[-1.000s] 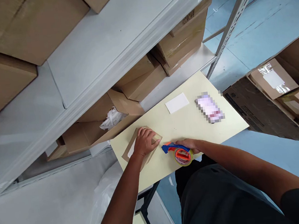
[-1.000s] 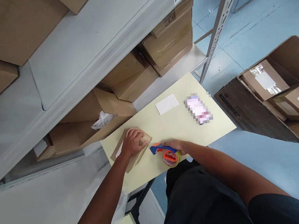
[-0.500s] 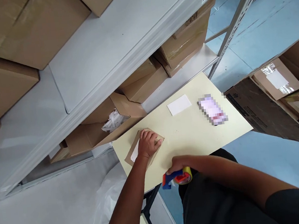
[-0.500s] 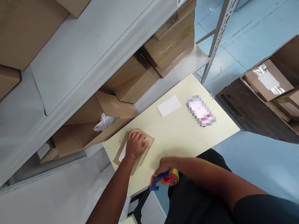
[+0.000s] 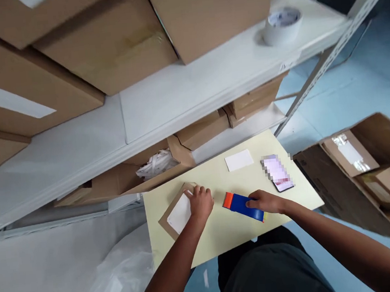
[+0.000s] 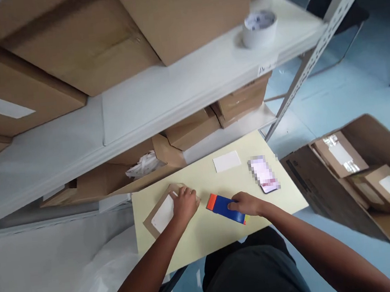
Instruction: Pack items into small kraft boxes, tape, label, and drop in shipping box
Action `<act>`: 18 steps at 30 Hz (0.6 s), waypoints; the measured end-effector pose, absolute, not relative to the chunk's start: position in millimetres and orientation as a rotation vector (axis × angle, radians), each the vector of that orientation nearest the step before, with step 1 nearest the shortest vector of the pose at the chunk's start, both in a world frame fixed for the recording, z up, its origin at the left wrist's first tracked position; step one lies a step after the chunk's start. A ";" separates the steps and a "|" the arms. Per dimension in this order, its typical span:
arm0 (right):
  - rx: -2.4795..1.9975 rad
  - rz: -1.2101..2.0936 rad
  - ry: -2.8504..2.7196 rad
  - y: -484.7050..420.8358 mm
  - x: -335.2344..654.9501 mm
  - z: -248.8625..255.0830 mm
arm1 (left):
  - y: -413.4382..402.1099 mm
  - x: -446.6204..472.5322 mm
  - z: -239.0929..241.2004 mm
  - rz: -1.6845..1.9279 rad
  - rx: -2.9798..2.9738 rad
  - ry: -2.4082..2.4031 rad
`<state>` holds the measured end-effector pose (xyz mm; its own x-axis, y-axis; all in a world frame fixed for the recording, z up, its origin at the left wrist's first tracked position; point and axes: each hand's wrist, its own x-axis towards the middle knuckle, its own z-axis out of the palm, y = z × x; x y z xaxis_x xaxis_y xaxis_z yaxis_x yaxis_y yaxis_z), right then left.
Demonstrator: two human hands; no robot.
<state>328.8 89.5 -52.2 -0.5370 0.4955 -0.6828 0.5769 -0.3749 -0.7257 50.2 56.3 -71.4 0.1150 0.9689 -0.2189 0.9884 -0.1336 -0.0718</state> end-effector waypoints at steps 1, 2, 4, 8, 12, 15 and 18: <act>1.497 -2.091 1.772 100.6 333.7 -39.7 | 54.8 51.3 -73.1 -0.366 2.284 2.012; 1.503 -2.098 1.842 112.5 336.3 -24.5 | 53.4 51.6 -75.0 -0.400 2.294 2.014; 1.487 -2.085 2.054 138.3 335.5 15.2 | 50.8 50.4 -79.9 -0.443 2.307 2.025; 1.404 -1.677 2.716 193.1 312.2 120.5 | 45.7 47.9 -93.1 -0.468 2.297 2.081; 1.318 -0.846 3.218 254.2 265.7 197.4 | 43.5 50.5 -103.5 -0.492 2.284 2.076; 1.282 -0.267 3.356 302.2 225.5 206.4 | 45.2 53.8 -103.6 -0.503 2.247 2.079; 1.303 0.069 3.229 341.2 194.9 189.7 | 45.6 52.9 -97.9 -0.360 2.196 2.069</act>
<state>194.9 341.2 189.7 -0.6707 0.6671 0.3243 0.6803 0.7274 -0.0894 52.9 45.6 -97.9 0.0475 0.9694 -0.2409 0.9938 -0.0702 -0.0866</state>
